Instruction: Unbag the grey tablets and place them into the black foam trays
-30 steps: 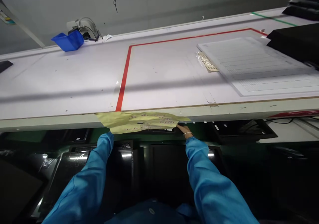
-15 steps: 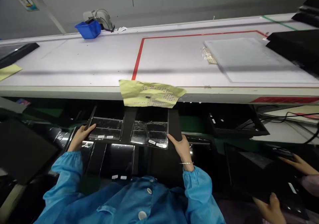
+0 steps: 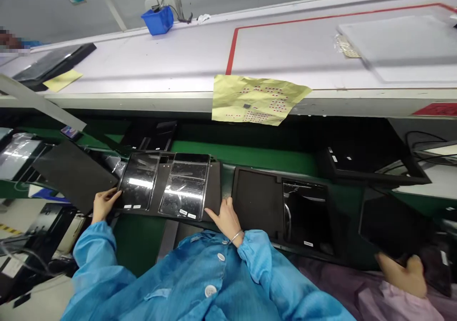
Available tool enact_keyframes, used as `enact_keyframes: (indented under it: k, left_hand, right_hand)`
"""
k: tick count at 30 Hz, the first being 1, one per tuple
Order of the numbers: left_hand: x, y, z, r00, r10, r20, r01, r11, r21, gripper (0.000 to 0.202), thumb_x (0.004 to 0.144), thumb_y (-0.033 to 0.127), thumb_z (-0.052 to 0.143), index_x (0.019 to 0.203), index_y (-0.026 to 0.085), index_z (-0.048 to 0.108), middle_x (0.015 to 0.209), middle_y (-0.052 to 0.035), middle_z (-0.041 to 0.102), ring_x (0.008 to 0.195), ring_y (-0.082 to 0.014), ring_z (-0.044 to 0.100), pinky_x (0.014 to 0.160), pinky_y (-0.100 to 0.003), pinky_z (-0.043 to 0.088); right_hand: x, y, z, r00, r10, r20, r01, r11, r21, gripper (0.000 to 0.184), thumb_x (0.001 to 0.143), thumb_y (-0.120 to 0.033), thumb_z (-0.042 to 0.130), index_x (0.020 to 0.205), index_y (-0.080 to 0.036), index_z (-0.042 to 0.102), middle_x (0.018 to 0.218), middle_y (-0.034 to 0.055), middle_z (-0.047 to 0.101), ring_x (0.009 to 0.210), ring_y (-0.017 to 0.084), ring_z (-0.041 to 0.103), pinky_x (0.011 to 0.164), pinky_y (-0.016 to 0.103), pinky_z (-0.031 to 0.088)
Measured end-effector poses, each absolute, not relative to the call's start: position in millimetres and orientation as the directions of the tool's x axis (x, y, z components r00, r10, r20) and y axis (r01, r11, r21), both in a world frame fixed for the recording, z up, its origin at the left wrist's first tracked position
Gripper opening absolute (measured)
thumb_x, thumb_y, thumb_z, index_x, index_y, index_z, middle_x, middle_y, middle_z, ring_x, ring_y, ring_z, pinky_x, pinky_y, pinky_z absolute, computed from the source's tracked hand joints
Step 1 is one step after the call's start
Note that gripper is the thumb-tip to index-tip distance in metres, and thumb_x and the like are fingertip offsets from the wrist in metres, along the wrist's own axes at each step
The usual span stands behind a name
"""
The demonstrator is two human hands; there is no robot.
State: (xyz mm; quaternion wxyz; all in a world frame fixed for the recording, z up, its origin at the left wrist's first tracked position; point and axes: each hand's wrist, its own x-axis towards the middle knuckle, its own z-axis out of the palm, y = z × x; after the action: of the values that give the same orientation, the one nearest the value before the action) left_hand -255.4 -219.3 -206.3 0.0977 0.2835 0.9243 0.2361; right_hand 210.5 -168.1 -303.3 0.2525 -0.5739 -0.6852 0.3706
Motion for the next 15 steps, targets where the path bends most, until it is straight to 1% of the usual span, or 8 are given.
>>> enact_keyframes:
  k: [2, 4, 5, 7, 9, 10, 13, 15]
  left_hand:
    - [-236, -209, -215, -0.781, 0.624, -0.007, 0.568, 0.716, 0.406, 0.074, 0.087, 0.061, 0.069, 0.139, 0.009, 0.064, 0.156, -0.0279, 0.046, 0.144, -0.0494, 0.042, 0.119, -0.065, 0.033]
    - [-207, -195, -226, -0.722, 0.692, -0.008, 0.648, 0.680, 0.342, 0.090, 0.087, 0.063, 0.069, 0.159, 0.015, 0.045, 0.171, -0.0266, 0.026, 0.155, -0.0512, 0.027, 0.123, -0.068, 0.023]
    - [-192, -188, -231, -0.686, 0.727, -0.027, 0.684, 0.657, 0.317, 0.099, 0.084, 0.065, 0.072, 0.164, 0.018, 0.037, 0.174, -0.0243, 0.020, 0.158, -0.0511, 0.022, 0.124, -0.068, 0.021]
    - [-164, -174, -238, -0.621, 0.775, -0.122, 0.746, 0.631, 0.213, 0.117, 0.083, 0.071, 0.071, 0.170, 0.016, 0.017, 0.177, -0.0285, 0.007, 0.159, -0.0583, 0.013, 0.121, -0.076, 0.018]
    - [-146, -164, -240, -0.612, 0.771, -0.175, 0.756, 0.636, 0.155, 0.121, 0.084, 0.074, 0.068, 0.170, 0.011, 0.011, 0.175, -0.0353, 0.005, 0.156, -0.0644, 0.013, 0.117, -0.082, 0.020]
    - [-141, -161, -240, -0.618, 0.764, -0.187, 0.754, 0.643, 0.136, 0.119, 0.086, 0.074, 0.065, 0.170, 0.009, 0.011, 0.173, -0.0379, 0.008, 0.155, -0.0657, 0.016, 0.115, -0.082, 0.023]
    - [-136, -159, -235, -0.622, 0.761, -0.183, 0.759, 0.644, 0.099, 0.098, 0.097, 0.063, 0.055, 0.170, 0.011, 0.015, 0.170, -0.0390, 0.020, 0.152, -0.0643, 0.025, 0.111, -0.081, 0.032]
    - [-134, -159, -232, -0.608, 0.774, -0.180, 0.777, 0.626, 0.065, 0.085, 0.102, 0.052, 0.051, 0.170, 0.014, 0.018, 0.170, -0.0385, 0.021, 0.152, -0.0641, 0.027, 0.109, -0.080, 0.035]
  right_hand:
    - [211, -168, -293, -0.243, 0.967, -0.076, 0.665, 0.109, -0.738, 0.075, 0.092, -0.073, 0.060, 0.126, -0.007, 0.066, 0.118, 0.0267, 0.062, 0.106, 0.044, 0.067, 0.088, 0.061, 0.059]
    - [210, -162, -278, -0.272, 0.961, -0.046, 0.713, 0.170, -0.680, 0.080, 0.099, -0.064, 0.054, 0.149, -0.002, 0.051, 0.149, 0.0366, 0.045, 0.131, 0.054, 0.054, 0.102, 0.071, 0.049]
    - [207, -157, -270, -0.299, 0.954, -0.026, 0.725, 0.209, -0.656, 0.081, 0.102, -0.060, 0.051, 0.157, -0.002, 0.041, 0.160, 0.0371, 0.032, 0.142, 0.055, 0.043, 0.109, 0.072, 0.042]
    - [193, -147, -254, -0.374, 0.927, 0.001, 0.726, 0.294, -0.622, 0.081, 0.104, -0.056, 0.049, 0.164, -0.005, 0.030, 0.171, 0.0333, 0.017, 0.155, 0.053, 0.025, 0.120, 0.071, 0.030]
    - [168, -138, -242, -0.450, 0.893, -0.003, 0.717, 0.360, -0.597, 0.087, 0.102, -0.060, 0.054, 0.166, -0.008, 0.028, 0.171, 0.0331, 0.019, 0.158, 0.054, 0.018, 0.122, 0.074, 0.022]
    - [153, -134, -238, -0.477, 0.879, -0.016, 0.716, 0.378, -0.587, 0.092, 0.099, -0.064, 0.057, 0.166, -0.008, 0.029, 0.170, 0.0349, 0.022, 0.157, 0.057, 0.018, 0.120, 0.078, 0.020]
    - [105, -127, -231, -0.499, 0.863, -0.075, 0.738, 0.378, -0.559, 0.103, 0.093, -0.071, 0.063, 0.167, -0.008, 0.028, 0.165, 0.0421, 0.025, 0.152, 0.066, 0.021, 0.108, 0.091, 0.017]
    - [79, -126, -231, -0.485, 0.867, -0.117, 0.764, 0.354, -0.540, 0.106, 0.092, -0.073, 0.063, 0.167, -0.008, 0.027, 0.163, 0.0447, 0.025, 0.150, 0.068, 0.022, 0.101, 0.095, 0.017]
